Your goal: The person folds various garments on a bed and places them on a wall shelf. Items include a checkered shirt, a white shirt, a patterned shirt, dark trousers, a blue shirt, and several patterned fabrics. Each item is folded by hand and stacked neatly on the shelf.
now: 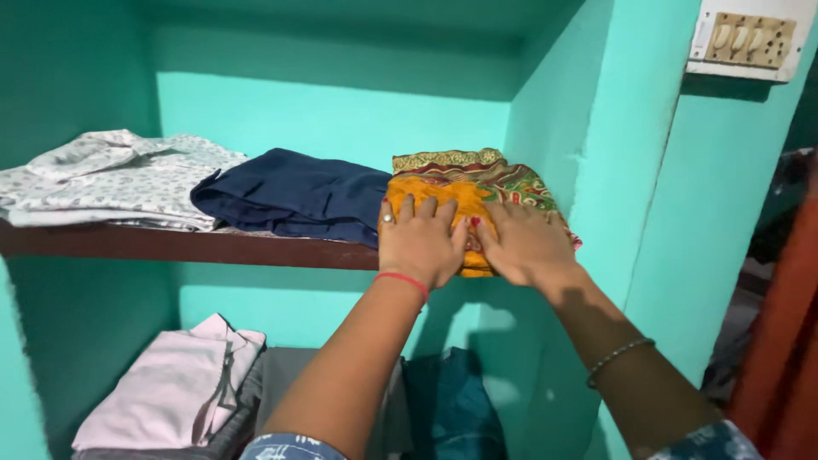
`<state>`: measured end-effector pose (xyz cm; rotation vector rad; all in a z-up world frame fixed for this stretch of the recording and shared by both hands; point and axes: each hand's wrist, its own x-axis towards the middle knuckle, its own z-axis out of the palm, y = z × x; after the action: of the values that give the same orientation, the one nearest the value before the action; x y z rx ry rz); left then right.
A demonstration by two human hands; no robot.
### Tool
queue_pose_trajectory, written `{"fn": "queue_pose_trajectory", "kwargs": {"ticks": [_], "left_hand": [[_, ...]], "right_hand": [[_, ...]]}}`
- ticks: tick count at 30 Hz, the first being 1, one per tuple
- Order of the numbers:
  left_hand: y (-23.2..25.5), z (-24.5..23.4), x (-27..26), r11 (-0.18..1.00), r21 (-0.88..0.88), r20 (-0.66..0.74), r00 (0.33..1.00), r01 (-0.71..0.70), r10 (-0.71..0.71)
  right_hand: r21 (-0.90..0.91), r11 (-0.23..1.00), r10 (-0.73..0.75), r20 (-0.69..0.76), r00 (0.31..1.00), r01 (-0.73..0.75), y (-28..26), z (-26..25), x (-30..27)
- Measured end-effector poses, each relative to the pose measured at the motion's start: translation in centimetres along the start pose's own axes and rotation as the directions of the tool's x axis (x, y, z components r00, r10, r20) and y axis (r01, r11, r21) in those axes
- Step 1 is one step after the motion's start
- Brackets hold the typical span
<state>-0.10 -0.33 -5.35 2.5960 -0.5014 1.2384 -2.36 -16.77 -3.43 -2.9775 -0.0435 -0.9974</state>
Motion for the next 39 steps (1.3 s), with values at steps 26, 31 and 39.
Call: {"fn": "queue_pose_trajectory", "kwargs": {"ticks": [26,31,39], "left_hand": [[-14.5,-20.8,-20.1,0.837,0.442,0.15,0.894,0.322,-0.423],[-20.4,-28.4,-26.9,0.751,0.539,0.141,0.838,0.382,-0.527],[-27.9,-37.9,-35.7,0.567,0.672,0.066,0.724,0.476,-0.687]], "right_hand": [[0.168,0.945,-0.27,-0.086,0.959,0.281,-23.9,-3.3,-9.7],[0.229,0.905,-0.344,-0.101,0.934,0.358,-33.8,-3.6,-13.1],[0.314,0.79,-0.519,-0.115,0.847,0.527,-49.1,-6.1,-18.6]]}}
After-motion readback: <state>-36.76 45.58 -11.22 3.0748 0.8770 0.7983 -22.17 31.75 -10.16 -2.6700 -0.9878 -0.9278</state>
